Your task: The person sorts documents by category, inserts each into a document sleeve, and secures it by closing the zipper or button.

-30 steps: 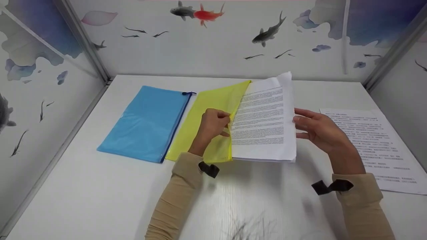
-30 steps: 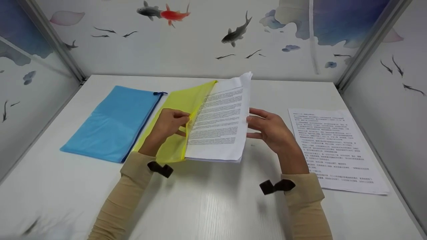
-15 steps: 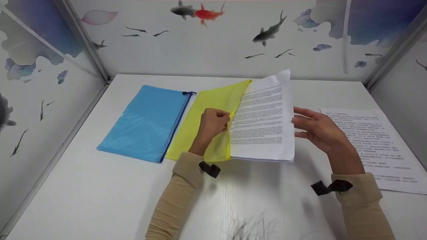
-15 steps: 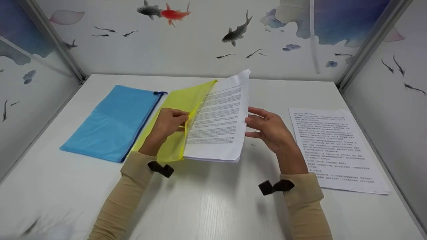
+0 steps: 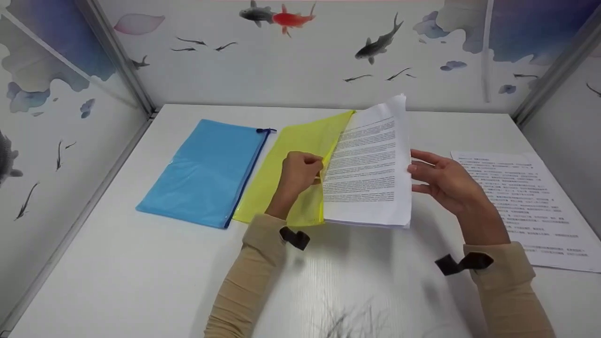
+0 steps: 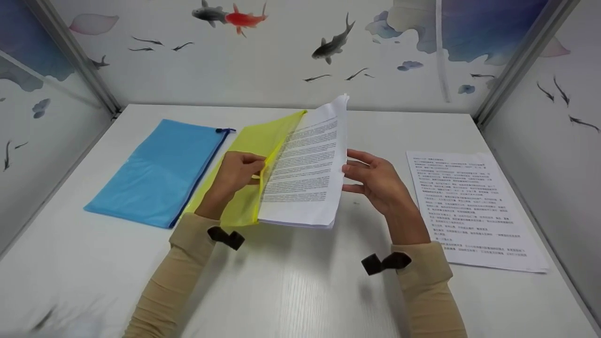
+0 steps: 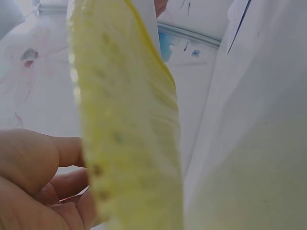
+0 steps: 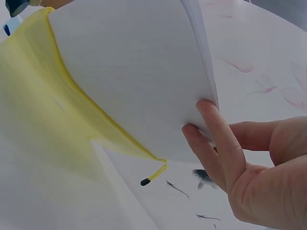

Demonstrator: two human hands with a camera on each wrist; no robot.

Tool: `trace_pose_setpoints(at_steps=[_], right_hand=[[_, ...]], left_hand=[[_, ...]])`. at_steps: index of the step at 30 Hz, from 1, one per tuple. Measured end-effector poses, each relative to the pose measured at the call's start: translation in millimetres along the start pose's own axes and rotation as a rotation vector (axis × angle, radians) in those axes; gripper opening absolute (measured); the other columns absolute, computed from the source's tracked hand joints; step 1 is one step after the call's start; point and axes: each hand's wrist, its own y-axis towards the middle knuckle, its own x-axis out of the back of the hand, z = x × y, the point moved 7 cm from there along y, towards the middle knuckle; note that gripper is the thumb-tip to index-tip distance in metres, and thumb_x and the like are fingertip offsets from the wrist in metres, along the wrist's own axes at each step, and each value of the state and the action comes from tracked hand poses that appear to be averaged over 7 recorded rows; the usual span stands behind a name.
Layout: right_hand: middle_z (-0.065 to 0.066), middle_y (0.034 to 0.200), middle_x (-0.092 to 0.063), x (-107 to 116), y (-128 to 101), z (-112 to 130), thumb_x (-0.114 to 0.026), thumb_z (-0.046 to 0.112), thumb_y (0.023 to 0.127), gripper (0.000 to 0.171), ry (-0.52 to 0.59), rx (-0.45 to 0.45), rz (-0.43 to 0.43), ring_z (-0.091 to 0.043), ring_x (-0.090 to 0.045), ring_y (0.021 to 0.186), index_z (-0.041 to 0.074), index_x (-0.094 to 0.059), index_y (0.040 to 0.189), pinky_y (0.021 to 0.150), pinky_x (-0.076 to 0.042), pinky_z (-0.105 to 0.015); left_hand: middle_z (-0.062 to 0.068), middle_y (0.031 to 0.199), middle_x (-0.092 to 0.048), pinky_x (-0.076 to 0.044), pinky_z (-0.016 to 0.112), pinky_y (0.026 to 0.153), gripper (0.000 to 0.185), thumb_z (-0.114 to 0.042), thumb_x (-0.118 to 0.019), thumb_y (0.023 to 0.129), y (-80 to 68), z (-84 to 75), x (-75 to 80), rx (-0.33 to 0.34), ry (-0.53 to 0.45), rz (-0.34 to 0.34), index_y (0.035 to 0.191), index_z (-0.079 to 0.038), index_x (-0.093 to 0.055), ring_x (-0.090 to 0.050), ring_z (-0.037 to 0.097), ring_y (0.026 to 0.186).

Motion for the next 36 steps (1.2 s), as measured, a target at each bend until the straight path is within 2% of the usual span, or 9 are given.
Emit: trace_pose_setpoints(at_steps=[9, 20, 27, 36], right_hand=[[0.006, 0.118, -0.070, -5.9, 4.7, -6.0, -0.068, 0.013, 0.095, 0.077, -0.041, -0.009, -0.021, -0.014, -0.073, 0.101, 0.003, -0.024, 0.158, 0.081, -0.061, -0.024], [0.007, 0.120, -0.069, -15.4, 8.8, -9.1, -0.068, 0.014, 0.096, 0.075, -0.075, -0.011, -0.011, -0.013, -0.073, 0.103, 0.005, -0.026, 0.157, 0.082, -0.061, -0.024], [0.005, 0.121, -0.068, -22.7, 14.5, -4.8, -0.069, 0.014, 0.095, 0.076, -0.065, -0.005, -0.005, -0.013, -0.072, 0.101, 0.006, -0.027, 0.157, 0.081, -0.061, -0.023], [0.000, 0.131, -0.061, -32.2, 24.4, -5.6, -0.068, 0.014, 0.095, 0.076, -0.084, -0.006, 0.009, -0.014, -0.072, 0.105, 0.010, -0.027, 0.158, 0.084, -0.061, -0.025]], left_hand=[[0.012, 0.105, -0.074, -0.062, 0.025, 0.070, 0.025, -0.013, -0.062, 0.096, 0.7, -1.2, 0.9, 0.009, 0.029, -0.018, 0.116, -0.005, -0.075, -0.068, 0.015, 0.082], [0.013, 0.103, -0.073, -0.063, 0.026, 0.070, 0.024, -0.012, -0.063, 0.096, 0.3, -3.1, 1.8, 0.014, 0.017, -0.029, 0.115, -0.004, -0.075, -0.066, 0.014, 0.080], [0.011, 0.109, -0.073, -0.063, 0.026, 0.071, 0.025, -0.013, -0.061, 0.096, 0.6, -2.9, 1.4, 0.014, 0.000, -0.024, 0.116, -0.005, -0.075, -0.067, 0.015, 0.085], [0.011, 0.109, -0.073, -0.063, 0.026, 0.071, 0.025, -0.013, -0.062, 0.096, 1.5, -1.3, 1.3, 0.037, -0.017, -0.017, 0.116, -0.005, -0.074, -0.068, 0.015, 0.088]])
